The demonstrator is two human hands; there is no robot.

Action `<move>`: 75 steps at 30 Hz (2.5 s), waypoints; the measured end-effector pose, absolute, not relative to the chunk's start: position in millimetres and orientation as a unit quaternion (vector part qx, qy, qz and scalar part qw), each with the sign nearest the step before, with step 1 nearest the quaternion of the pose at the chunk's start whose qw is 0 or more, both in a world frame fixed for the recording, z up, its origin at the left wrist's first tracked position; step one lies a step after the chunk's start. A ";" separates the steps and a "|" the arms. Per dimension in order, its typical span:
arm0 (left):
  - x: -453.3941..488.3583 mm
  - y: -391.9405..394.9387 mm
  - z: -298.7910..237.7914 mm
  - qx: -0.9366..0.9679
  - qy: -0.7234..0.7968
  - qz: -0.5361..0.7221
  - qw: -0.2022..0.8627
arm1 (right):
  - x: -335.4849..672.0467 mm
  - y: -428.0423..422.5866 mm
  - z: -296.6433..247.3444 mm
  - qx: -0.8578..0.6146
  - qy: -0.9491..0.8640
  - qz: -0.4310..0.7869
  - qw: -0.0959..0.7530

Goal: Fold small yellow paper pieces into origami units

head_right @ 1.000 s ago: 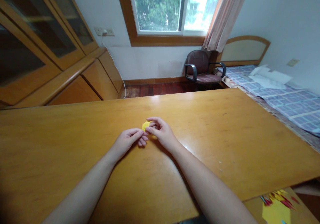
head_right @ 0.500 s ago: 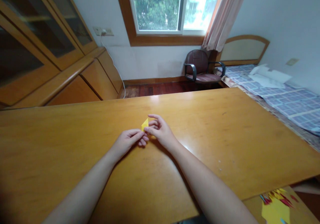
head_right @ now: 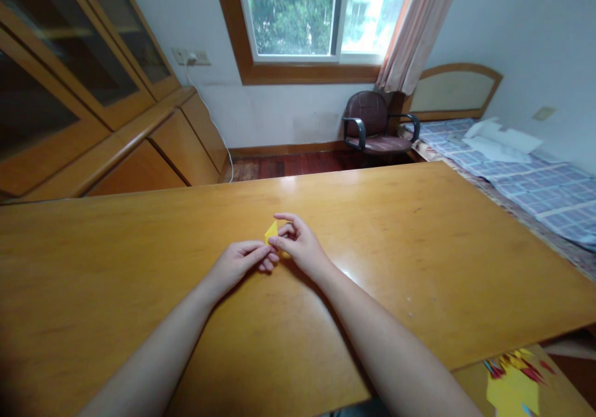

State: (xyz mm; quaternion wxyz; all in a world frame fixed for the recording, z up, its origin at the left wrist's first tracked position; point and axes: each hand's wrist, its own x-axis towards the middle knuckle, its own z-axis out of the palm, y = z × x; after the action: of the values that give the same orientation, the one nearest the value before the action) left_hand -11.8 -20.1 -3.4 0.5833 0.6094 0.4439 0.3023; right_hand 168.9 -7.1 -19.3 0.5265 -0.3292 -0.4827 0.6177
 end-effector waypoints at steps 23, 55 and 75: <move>-14.4 -18.4 -10.1 0.594 0.441 0.318 0.593 | 171.9 -7.7 -16.6 -0.334 -0.481 0.624 0.517; -11.8 -21.7 -1.5 0.542 0.459 0.405 0.576 | 172.2 -6.4 -22.5 -0.367 -0.515 0.614 0.472; -11.7 -20.0 -3.7 0.541 0.461 0.401 0.578 | 171.1 -8.0 -21.0 -0.375 -0.527 0.606 0.463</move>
State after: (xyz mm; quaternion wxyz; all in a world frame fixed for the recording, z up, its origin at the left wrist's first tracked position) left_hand -11.7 -20.0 -3.7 0.5775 0.5413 0.4611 0.4010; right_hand 171.1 -8.0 -21.0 0.4634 -0.3750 -0.5270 0.6057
